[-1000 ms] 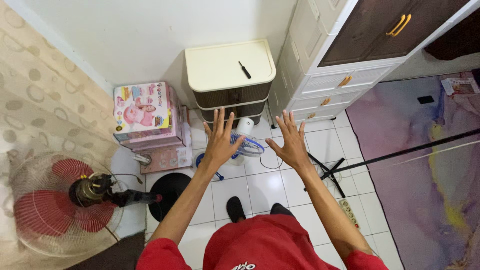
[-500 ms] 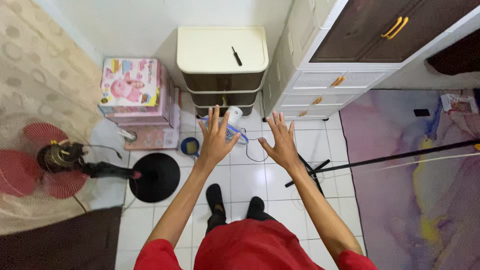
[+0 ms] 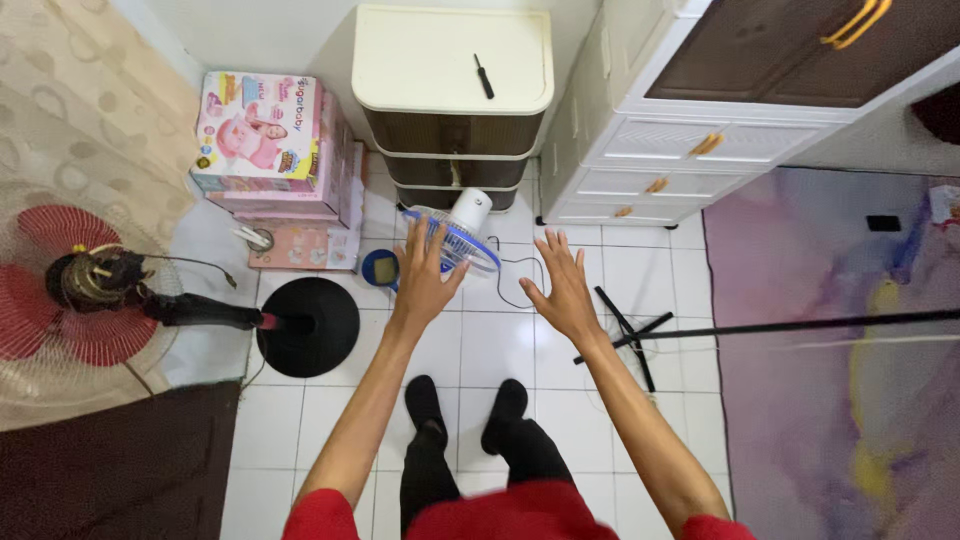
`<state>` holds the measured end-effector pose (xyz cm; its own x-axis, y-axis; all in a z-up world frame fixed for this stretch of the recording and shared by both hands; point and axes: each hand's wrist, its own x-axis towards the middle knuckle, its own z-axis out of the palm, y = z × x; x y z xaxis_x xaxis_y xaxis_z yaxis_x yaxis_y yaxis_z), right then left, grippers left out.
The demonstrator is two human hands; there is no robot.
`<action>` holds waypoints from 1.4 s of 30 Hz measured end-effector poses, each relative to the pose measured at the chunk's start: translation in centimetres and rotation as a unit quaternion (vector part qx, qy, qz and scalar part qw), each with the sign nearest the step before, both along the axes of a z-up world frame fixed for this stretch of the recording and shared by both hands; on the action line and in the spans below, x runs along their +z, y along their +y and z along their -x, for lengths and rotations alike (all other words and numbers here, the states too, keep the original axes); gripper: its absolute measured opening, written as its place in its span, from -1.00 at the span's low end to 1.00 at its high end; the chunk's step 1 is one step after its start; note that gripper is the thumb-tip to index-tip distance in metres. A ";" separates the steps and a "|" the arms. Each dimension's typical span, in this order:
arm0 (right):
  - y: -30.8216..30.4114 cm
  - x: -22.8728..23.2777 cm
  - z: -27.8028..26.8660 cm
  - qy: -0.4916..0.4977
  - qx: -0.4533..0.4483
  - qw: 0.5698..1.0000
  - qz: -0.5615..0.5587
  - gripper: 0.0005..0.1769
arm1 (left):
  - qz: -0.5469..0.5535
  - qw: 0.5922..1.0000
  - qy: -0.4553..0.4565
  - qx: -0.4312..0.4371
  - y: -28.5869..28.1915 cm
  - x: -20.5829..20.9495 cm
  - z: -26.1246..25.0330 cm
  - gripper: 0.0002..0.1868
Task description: The person disassembles a small tabletop fan by removing the front grille, fan blades, and rear grille. They use a screwdriver to loosen a screw on the front grille before taking apart the components and placing them on nearby boxes.
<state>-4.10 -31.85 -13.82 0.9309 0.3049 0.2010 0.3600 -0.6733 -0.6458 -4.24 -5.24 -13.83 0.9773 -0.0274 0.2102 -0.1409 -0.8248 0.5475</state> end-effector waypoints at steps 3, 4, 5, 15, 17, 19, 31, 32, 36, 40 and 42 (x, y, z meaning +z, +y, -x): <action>1.3 -5.1 -0.7 0.038 -0.011 0.999 -0.004 -0.16 | 0.055 0.998 -0.023 -0.011 1.9 -5.6 -1.0 -0.23; 1.9 -7.1 -0.7 0.056 -0.015 0.998 -0.012 -0.15 | 0.063 0.998 -0.009 -0.007 2.6 -8.0 -1.4 -0.22; 2.6 -9.4 -0.8 0.074 -0.018 0.997 -0.020 -0.14 | 0.071 0.997 0.004 -0.003 3.4 -10.6 -1.6 -0.21; 7.1 -34.9 -3.6 0.094 -0.053 0.993 -0.056 -0.01 | 0.159 0.987 0.001 0.008 10.1 -37.0 -7.0 -0.06; 7.8 -39.4 -4.6 0.062 -0.063 0.995 -0.056 0.06 | 0.172 0.985 -0.013 0.013 11.5 -41.5 -9.0 0.05; 8.5 -43.6 -5.4 0.029 -0.072 0.995 -0.070 0.12 | 0.182 0.983 -0.023 0.019 12.8 -45.5 -10.8 0.17; 10.5 -60.5 -8.7 -0.082 -0.090 0.960 -0.251 0.12 | 0.255 0.947 -0.181 -0.079 16.6 -57.2 -16.9 0.32; 10.0 -61.2 -9.2 -0.112 -0.082 0.960 -0.245 0.12 | 0.212 0.954 -0.204 -0.054 16.4 -57.9 -16.7 0.29; 8.4 -63.4 -11.6 -0.172 -0.079 0.954 -0.233 0.03 | 0.179 0.949 -0.259 0.005 14.2 -60.0 -15.2 0.29; 7.7 -63.9 -13.1 -0.159 -0.051 0.938 -0.302 -0.03 | 0.178 0.945 -0.271 0.051 11.9 -59.9 -14.2 0.37; 7.5 -63.8 -13.4 -0.148 -0.053 0.939 -0.306 -0.03 | 0.183 0.944 -0.267 0.069 11.0 -59.4 -14.0 0.37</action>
